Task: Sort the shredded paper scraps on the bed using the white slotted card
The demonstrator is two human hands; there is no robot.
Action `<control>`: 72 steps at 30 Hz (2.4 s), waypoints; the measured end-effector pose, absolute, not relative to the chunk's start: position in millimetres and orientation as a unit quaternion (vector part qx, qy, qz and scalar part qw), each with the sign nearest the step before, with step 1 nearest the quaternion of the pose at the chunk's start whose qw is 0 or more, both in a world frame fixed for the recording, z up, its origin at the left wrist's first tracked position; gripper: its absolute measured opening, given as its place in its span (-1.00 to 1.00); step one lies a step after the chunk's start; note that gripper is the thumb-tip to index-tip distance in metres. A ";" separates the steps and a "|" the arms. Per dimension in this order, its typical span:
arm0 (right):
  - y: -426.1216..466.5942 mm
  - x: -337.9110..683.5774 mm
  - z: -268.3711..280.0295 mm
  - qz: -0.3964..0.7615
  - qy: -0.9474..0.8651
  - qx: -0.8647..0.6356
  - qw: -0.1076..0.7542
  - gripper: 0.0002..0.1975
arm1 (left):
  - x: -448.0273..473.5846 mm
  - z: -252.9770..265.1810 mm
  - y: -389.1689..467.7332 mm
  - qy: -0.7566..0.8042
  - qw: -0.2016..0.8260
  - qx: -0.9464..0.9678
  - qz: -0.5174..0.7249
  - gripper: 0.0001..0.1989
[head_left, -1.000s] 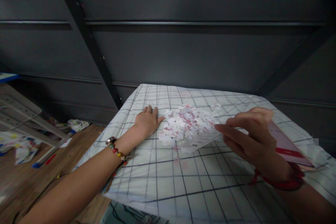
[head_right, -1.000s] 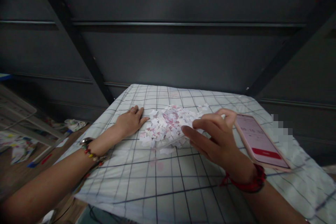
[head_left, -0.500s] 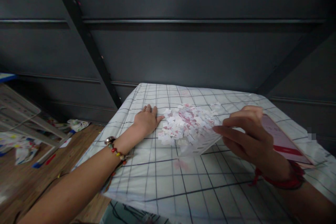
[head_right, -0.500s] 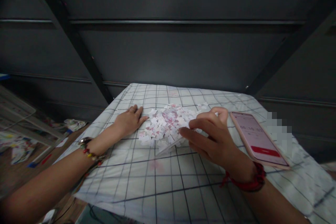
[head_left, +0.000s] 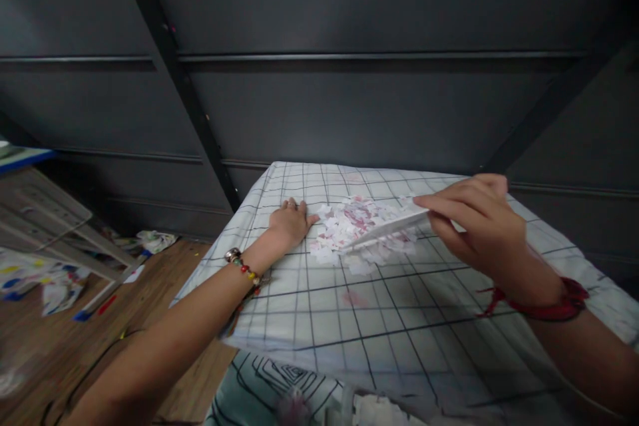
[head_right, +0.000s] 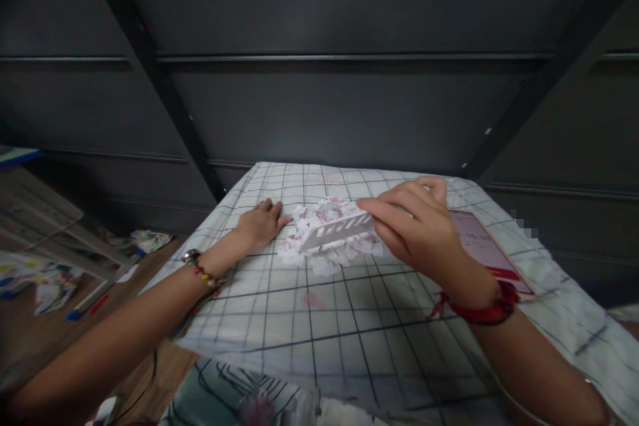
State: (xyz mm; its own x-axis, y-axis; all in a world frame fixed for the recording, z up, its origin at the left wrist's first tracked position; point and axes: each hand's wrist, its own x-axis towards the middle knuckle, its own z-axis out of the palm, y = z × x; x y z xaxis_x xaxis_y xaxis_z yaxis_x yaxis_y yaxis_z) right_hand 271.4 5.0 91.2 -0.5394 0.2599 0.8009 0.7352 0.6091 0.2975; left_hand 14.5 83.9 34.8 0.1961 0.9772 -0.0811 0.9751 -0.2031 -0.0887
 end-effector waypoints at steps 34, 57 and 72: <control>-107.3 248.1 85.9 -0.253 -0.870 -0.366 0.212 -0.75 | -87.2 4.4 5.9 -0.473 0.012 -0.875 -0.106 -0.38; -153.9 192.6 95.1 -0.285 -0.891 -0.278 0.220 -0.57 | -84.2 6.1 2.2 -0.485 0.003 -0.866 -0.123 -0.47; -44.5 268.3 106.3 -0.298 -0.840 -0.368 0.266 -0.85 | -69.9 33.6 11.6 -0.483 0.000 -0.876 -0.013 -0.51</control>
State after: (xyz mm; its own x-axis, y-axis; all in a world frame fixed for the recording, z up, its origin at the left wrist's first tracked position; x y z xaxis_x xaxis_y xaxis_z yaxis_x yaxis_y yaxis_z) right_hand 268.3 -44.5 106.3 -0.5877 0.4589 0.6664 0.7764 0.5516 0.3049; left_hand -69.9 11.6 33.6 0.5338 0.8453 0.0223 0.8453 -0.5342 0.0119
